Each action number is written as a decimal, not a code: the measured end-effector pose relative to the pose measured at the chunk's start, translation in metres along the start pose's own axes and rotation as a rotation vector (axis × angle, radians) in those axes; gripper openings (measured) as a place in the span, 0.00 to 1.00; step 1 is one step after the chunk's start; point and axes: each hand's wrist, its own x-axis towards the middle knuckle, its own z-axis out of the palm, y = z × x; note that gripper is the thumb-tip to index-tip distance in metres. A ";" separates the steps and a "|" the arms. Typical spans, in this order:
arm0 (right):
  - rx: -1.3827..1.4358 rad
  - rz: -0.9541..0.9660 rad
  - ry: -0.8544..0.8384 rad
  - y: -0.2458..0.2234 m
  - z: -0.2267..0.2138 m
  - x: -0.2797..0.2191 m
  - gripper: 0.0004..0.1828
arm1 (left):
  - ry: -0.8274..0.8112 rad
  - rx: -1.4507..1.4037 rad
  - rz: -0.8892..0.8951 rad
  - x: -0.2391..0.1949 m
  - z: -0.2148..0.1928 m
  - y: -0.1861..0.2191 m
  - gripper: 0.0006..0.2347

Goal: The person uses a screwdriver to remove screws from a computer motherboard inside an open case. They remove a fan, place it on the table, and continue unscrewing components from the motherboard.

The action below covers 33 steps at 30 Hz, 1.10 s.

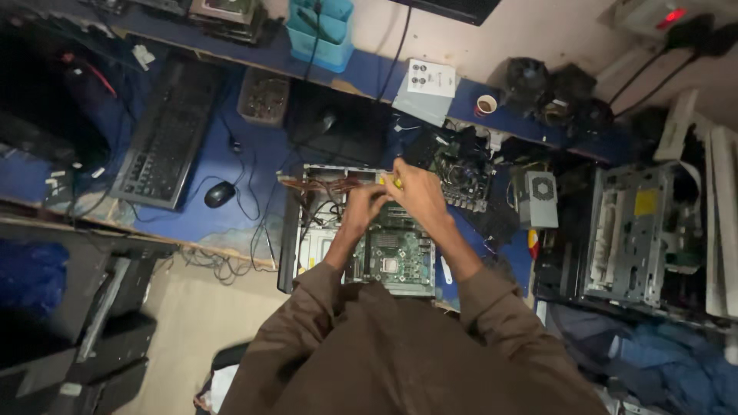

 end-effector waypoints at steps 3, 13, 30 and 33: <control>0.029 -0.155 0.060 0.001 -0.004 -0.009 0.20 | -0.038 0.080 -0.112 -0.008 0.005 -0.012 0.07; 0.141 -0.108 -0.042 0.007 -0.020 0.000 0.17 | -0.008 -0.026 -0.092 0.000 0.005 0.003 0.11; 0.105 -0.069 -0.101 0.006 -0.026 -0.002 0.24 | 0.009 -0.065 -0.155 0.016 -0.001 0.025 0.09; 0.217 -0.346 -0.005 0.013 -0.032 -0.008 0.18 | -0.149 0.038 -0.125 0.013 -0.009 0.012 0.13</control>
